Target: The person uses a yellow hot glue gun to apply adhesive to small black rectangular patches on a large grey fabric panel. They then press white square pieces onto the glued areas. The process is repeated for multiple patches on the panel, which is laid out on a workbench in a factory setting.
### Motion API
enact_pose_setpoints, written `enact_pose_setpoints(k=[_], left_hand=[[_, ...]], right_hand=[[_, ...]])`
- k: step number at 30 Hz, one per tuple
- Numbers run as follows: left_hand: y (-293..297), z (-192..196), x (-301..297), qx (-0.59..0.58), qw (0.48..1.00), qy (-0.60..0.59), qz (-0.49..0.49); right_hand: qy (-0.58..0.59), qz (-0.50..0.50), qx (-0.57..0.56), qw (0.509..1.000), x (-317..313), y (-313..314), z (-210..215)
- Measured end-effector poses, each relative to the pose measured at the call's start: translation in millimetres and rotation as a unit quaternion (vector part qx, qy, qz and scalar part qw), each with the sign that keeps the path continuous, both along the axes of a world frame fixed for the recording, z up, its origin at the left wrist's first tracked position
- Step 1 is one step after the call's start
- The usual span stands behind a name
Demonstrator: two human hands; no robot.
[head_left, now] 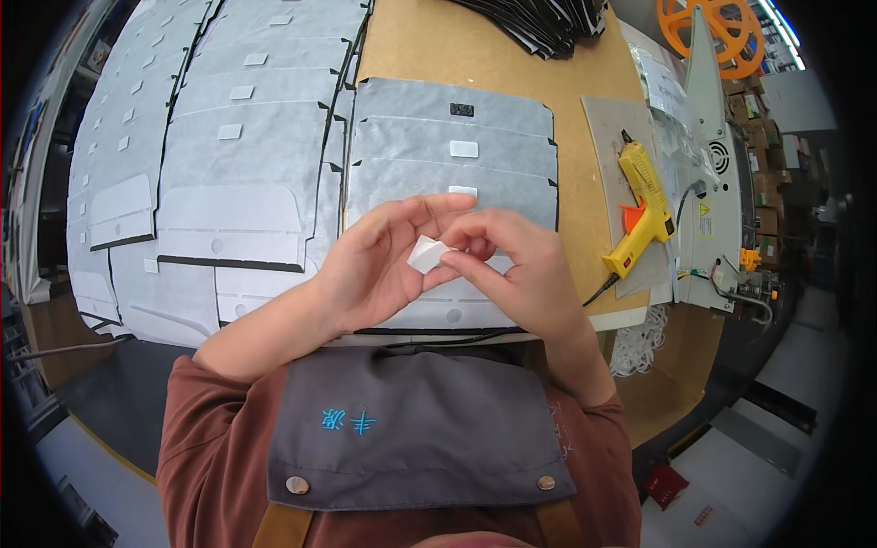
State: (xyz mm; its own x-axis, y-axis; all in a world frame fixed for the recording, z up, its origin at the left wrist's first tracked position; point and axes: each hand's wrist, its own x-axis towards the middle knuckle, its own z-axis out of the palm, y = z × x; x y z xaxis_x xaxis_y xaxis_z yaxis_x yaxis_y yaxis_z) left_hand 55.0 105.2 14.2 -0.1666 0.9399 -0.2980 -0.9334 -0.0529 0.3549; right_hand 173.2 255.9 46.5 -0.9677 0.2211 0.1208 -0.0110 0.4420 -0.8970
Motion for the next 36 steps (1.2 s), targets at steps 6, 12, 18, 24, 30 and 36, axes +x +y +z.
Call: enact_pose_setpoints(k=[6, 12, 18, 24, 30, 36], left_hand=[[-1.3, -7.1, 1.8, -0.009, 1.000, -0.018, 0.019], [-3.1, -5.7, 2.6, -0.017, 1.000, 0.020, 0.004], [-5.8, -10.8, -1.0, 0.010, 1.000, 0.002, 0.009], [-4.9, -3.5, 2.8, -0.091, 0.993, 0.077, -0.016], [-6.2, 0.1, 2.2, -0.161, 0.962, 0.221, -0.014], [-4.7, 1.9, 1.9, -0.169, 0.955, 0.243, -0.022]], right_hand=[[0.043, -0.021, 0.025, 0.999, 2.5, 7.5, 0.3], [0.156, -0.018, 0.201, 0.967, 7.5, 9.1, -17.0], [0.173, -0.029, 0.199, 0.964, 10.7, 6.9, -22.6], [0.168, -0.060, 0.216, 0.960, 11.9, 10.2, -30.1], [0.022, -0.130, 0.029, 0.991, 8.5, 5.7, -12.9], [0.069, -0.071, 0.119, 0.988, 3.2, 9.6, -26.7]])
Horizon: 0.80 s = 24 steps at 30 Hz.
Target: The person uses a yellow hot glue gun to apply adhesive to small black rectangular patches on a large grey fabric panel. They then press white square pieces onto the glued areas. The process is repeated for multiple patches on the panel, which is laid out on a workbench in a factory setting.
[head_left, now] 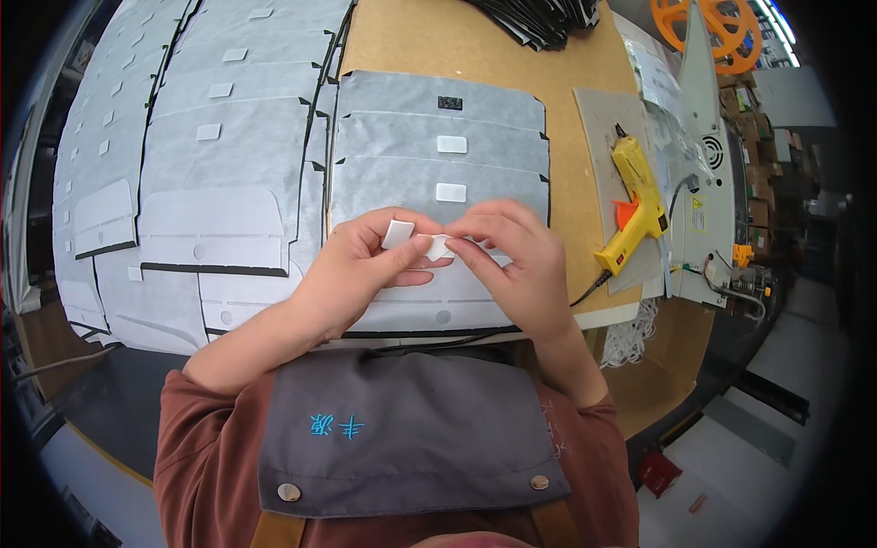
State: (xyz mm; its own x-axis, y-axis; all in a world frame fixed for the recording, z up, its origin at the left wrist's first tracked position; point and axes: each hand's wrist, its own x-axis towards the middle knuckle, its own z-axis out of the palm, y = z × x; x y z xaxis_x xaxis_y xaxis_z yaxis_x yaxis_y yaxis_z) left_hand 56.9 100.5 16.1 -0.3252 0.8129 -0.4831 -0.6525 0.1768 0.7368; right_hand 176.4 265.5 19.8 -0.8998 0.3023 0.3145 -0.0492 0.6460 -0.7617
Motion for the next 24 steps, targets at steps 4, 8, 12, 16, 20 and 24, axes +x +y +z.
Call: enact_pose_setpoints(k=[4, 8, 12, 16, 20, 24], left_hand=[[-2.7, -5.9, -5.0, 0.007, 0.997, -0.076, 0.005], [-5.4, -10.6, -1.5, 0.006, 0.997, -0.077, -0.014], [-17.2, -14.1, -7.3, -0.001, 0.990, -0.090, -0.113], [-11.3, 4.9, -25.8, -0.018, 0.978, 0.118, -0.172], [23.9, 9.7, -55.9, -0.033, 0.888, 0.443, -0.115], [61.1, -5.9, -89.8, -0.110, 0.773, 0.622, -0.051]], right_hand=[[0.058, 0.043, 0.096, 0.993, 0.0, 1.6, 3.1], [0.021, 0.122, -0.018, 0.992, 6.2, 8.2, 18.1], [-0.003, -0.019, -0.128, 0.992, 8.1, 26.2, 11.0], [-0.114, -0.152, -0.194, 0.962, -29.7, 49.8, 18.0], [-0.107, -0.129, -0.151, 0.974, -79.4, 79.8, -1.7], [-0.167, -0.120, -0.122, 0.971, -112.3, 82.6, -17.8]])
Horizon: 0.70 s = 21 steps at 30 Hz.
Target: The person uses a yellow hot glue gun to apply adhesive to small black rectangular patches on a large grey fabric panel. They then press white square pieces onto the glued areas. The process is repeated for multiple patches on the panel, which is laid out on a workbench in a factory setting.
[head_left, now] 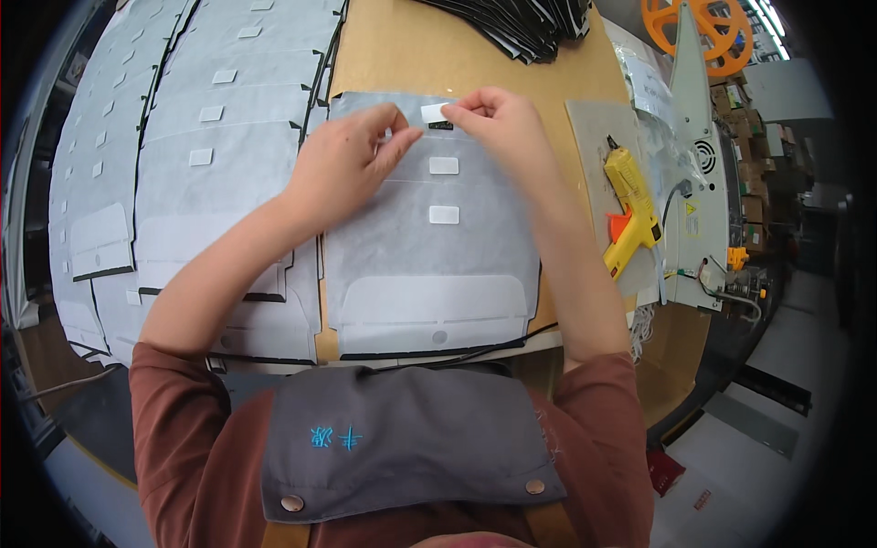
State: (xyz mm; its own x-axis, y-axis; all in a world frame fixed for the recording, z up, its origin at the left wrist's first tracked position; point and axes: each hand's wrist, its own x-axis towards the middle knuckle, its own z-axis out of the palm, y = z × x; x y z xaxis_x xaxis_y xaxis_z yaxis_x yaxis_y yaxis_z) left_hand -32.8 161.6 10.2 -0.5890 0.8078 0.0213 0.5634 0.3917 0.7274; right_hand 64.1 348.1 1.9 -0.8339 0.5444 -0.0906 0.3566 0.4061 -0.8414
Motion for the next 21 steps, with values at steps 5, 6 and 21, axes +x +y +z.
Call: enact_pose_setpoints(k=[5, 6, 21], left_hand=[[16.8, -44.0, -21.9, 0.064, 0.982, 0.175, -0.034], [16.7, -49.3, -21.7, 0.077, 0.976, 0.197, -0.043], [17.4, -56.1, -23.4, 0.049, 0.951, 0.287, -0.101]], right_hand=[[-0.038, 0.003, -0.004, 0.999, -9.0, 9.0, -24.0], [-0.039, 0.000, -0.007, 0.999, -9.0, 10.1, -26.1], [-0.041, -0.006, 0.006, 0.999, -2.9, 14.2, -30.5]])
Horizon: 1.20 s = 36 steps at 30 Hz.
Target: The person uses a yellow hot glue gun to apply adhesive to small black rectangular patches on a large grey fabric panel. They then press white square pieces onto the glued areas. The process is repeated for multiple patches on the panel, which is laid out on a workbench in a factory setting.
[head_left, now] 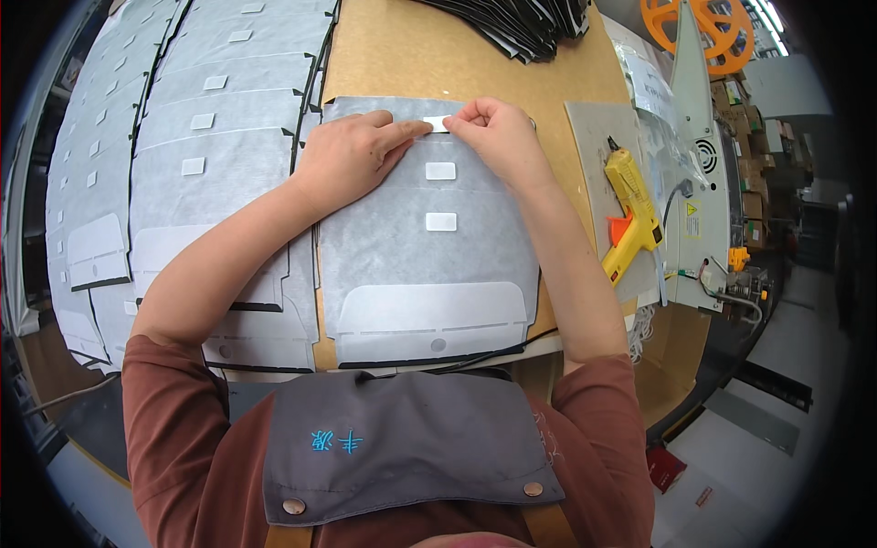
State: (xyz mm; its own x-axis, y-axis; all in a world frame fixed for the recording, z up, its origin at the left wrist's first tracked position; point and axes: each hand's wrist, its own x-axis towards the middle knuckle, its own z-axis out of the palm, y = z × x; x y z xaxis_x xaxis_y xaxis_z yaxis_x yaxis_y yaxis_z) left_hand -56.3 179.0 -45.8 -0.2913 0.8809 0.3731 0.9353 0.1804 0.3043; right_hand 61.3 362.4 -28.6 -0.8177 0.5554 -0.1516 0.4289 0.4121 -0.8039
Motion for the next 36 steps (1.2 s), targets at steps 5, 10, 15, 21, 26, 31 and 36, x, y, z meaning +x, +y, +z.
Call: enact_pose_setpoints(k=[5, 10, 15, 21, 26, 31, 36], left_hand=[[0.3, -3.9, 1.8, 0.024, 1.000, -0.011, 0.009], [-0.5, 2.4, 3.6, -0.007, 1.000, 0.001, 0.006], [0.4, -0.5, 3.1, 0.009, 1.000, 0.007, 0.000], [-0.5, -0.1, 4.6, 0.009, 1.000, 0.014, 0.009], [0.6, -1.9, 4.4, 0.010, 1.000, 0.023, 0.002], [0.4, 1.6, 5.5, -0.030, 0.999, 0.007, 0.015], [-1.1, 27.8, -3.3, -0.097, 0.974, -0.198, 0.049]], right_hand=[[0.036, 0.002, 0.173, 0.984, 16.0, -5.5, 6.4], [0.018, 0.089, 0.285, 0.954, 42.0, -25.4, 15.6], [0.012, 0.135, 0.362, 0.922, 47.6, -24.8, 7.9], [-0.019, 0.089, 0.238, 0.967, 41.2, -20.8, 12.0], [-0.001, 0.127, 0.335, 0.934, 41.7, -18.6, 5.7], [-0.002, 0.144, 0.325, 0.935, 40.2, -14.5, 6.2], [0.070, 0.109, 0.344, 0.930, 9.2, 9.2, 16.4]])
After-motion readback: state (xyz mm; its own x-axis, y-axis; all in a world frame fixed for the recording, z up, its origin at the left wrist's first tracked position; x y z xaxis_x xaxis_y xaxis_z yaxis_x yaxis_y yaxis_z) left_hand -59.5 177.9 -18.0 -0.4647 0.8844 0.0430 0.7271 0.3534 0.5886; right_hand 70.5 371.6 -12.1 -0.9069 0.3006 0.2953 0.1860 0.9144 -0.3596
